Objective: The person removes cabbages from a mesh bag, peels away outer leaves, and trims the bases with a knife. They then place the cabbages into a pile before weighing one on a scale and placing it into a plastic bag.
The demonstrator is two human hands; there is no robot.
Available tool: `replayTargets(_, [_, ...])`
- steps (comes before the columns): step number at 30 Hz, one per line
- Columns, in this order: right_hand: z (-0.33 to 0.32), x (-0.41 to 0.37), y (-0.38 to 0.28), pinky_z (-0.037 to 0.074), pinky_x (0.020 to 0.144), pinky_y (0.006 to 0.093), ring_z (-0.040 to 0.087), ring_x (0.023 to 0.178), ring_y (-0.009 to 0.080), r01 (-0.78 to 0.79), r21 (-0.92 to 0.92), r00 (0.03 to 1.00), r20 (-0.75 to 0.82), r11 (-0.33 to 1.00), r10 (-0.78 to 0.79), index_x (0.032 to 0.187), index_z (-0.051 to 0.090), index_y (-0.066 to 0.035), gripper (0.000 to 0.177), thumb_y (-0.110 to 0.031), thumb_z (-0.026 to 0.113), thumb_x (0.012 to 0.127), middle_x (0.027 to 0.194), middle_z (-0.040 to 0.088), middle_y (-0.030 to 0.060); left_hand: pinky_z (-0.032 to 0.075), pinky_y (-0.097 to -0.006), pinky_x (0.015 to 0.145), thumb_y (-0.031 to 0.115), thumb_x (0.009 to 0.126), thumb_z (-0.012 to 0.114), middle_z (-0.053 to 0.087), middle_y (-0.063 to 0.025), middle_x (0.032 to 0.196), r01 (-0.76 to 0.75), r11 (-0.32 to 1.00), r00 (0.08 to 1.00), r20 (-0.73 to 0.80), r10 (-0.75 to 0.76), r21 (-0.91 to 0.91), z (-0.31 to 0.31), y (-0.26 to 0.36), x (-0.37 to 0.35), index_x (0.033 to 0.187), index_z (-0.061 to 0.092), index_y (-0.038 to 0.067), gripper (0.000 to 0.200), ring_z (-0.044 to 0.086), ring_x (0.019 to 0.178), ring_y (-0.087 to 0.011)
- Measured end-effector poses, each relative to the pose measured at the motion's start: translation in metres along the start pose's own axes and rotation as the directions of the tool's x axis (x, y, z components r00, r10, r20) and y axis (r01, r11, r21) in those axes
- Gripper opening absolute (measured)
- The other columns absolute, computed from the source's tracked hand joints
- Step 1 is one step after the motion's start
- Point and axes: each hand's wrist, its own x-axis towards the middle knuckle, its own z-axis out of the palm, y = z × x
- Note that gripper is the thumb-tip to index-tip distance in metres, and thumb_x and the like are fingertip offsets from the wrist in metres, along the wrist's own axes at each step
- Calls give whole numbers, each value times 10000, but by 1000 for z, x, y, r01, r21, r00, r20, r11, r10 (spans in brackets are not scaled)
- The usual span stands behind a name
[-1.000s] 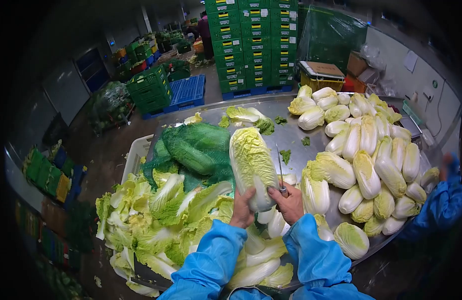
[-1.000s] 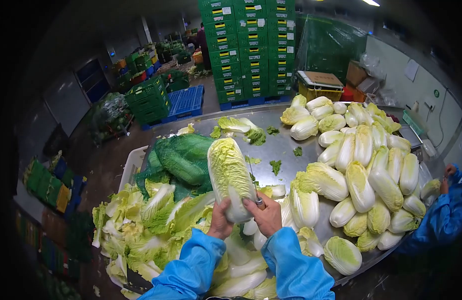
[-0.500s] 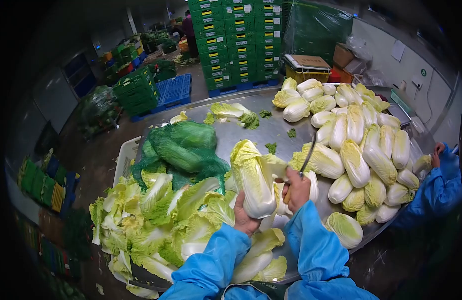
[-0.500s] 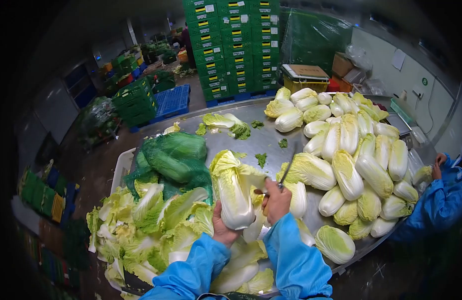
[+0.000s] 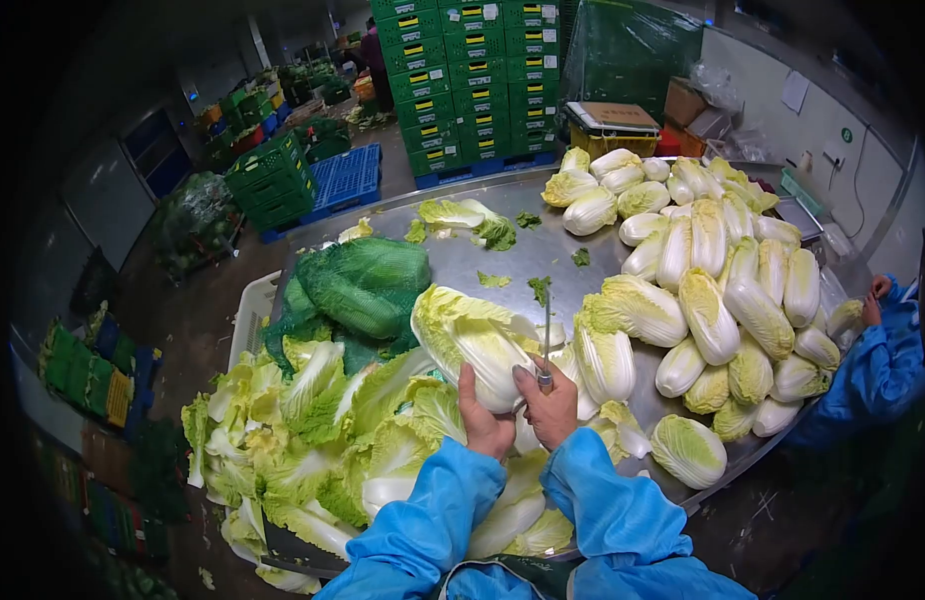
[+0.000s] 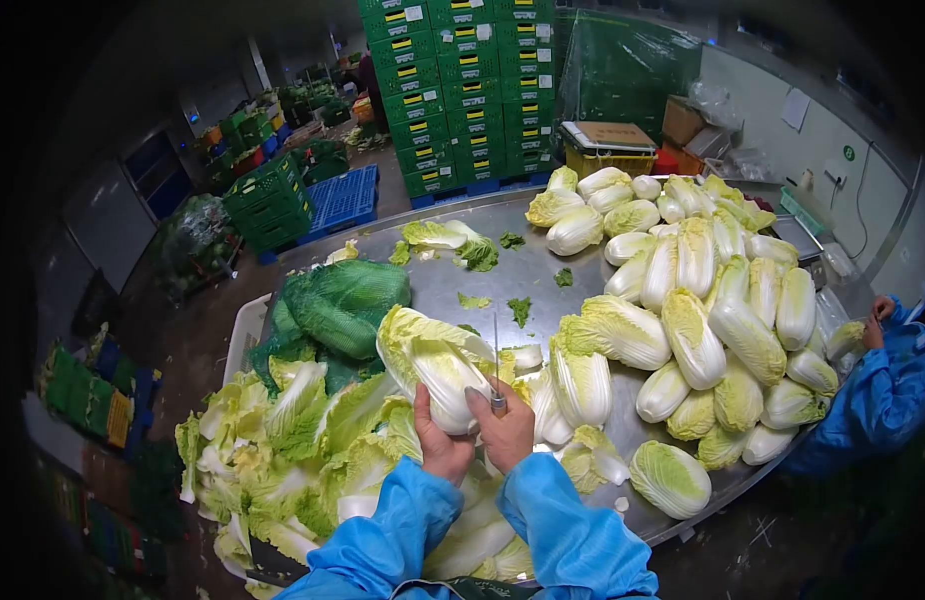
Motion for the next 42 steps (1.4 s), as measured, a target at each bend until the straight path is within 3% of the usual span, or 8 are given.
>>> replayTargets(5, [8, 12, 20, 414, 536, 208, 505, 611, 55, 255, -239, 950, -116, 937, -289, 1045, 581, 32, 303, -192, 634, 847, 735, 600, 29, 373, -418, 989, 445, 858, 524, 513, -88, 1235, -126, 992, 992, 5, 126, 11, -4, -6, 7, 1265, 438, 87, 549, 502, 1124, -262])
replayTargets(15, [2, 29, 21, 451, 543, 290, 557, 580, 132, 254, -378, 901, -244, 890, -360, 947, 599, 20, 255, -199, 634, 821, 680, 603, 81, 369, -416, 994, 474, 848, 521, 505, -87, 1254, -129, 992, 989, -70, 129, 0, 6, -1, 2, 1290, 420, 89, 595, 486, 1150, -272])
replayTargets(17, [-3, 33, 13, 405, 471, 263, 495, 517, 90, 42, -45, 979, -196, 998, -50, 928, 616, 0, 266, -247, 635, 831, 643, 573, 34, 391, -415, 975, 500, 826, 537, 534, -69, 1236, -146, 989, 989, 3, 146, 9, 3, -2, 5, 1254, 473, 116, 579, 513, 1119, -262])
replayTargets(24, [-29, 45, -9, 351, 370, 218, 435, 407, 69, -202, 113, 959, 226, 973, 173, 1071, 601, -20, 444, -399, 610, 839, 616, 535, -15, 382, -409, 987, 488, 838, 530, 537, -76, 1229, -141, 989, 976, 177, 131, 48, 11, 11, -3, 1252, 475, 102, 568, 513, 1120, -250])
replayTargets(28, [-35, 39, -28, 386, 379, 222, 460, 433, 77, -205, 495, 949, 313, 844, 48, 1074, 587, -9, 376, -299, 582, 834, 695, 576, 22, 388, -396, 987, 456, 844, 534, 545, -82, 1213, -164, 982, 977, 157, 147, 97, 2, 18, -2, 1251, 472, 96, 547, 513, 1122, -245])
replayTargets(30, [-36, 41, -44, 360, 389, 210, 455, 473, 69, -165, 431, 956, 290, 887, 37, 1088, 586, -9, 367, -244, 602, 806, 758, 601, 37, 390, -393, 986, 441, 846, 536, 546, -83, 1209, -161, 978, 982, 124, 145, 132, -7, 20, 1, 1253, 468, 92, 540, 513, 1123, -245])
replayTargets(33, [-22, 39, -59, 282, 403, 196, 370, 458, 37, -39, -172, 946, 312, 984, 92, 1104, 602, -35, 413, -224, 706, 752, 640, 540, -23, 396, -390, 980, 421, 845, 543, 550, -86, 1201, -160, 959, 973, 199, 113, 236, -17, 16, -1, 1251, 467, 88, 530, 524, 1108, -247])
replayTargets(42, [-31, 26, -49, 376, 511, 195, 457, 570, 23, -56, -53, 976, 210, 997, 65, 1058, 626, -12, 307, -151, 668, 787, 706, 585, -32, 406, -387, 969, 370, 847, 546, 563, -92, 1175, -104, 956, 971, 235, 39, 273, -10, 14, -13, 1231, 480, 68, 493, 543, 1075, -240])
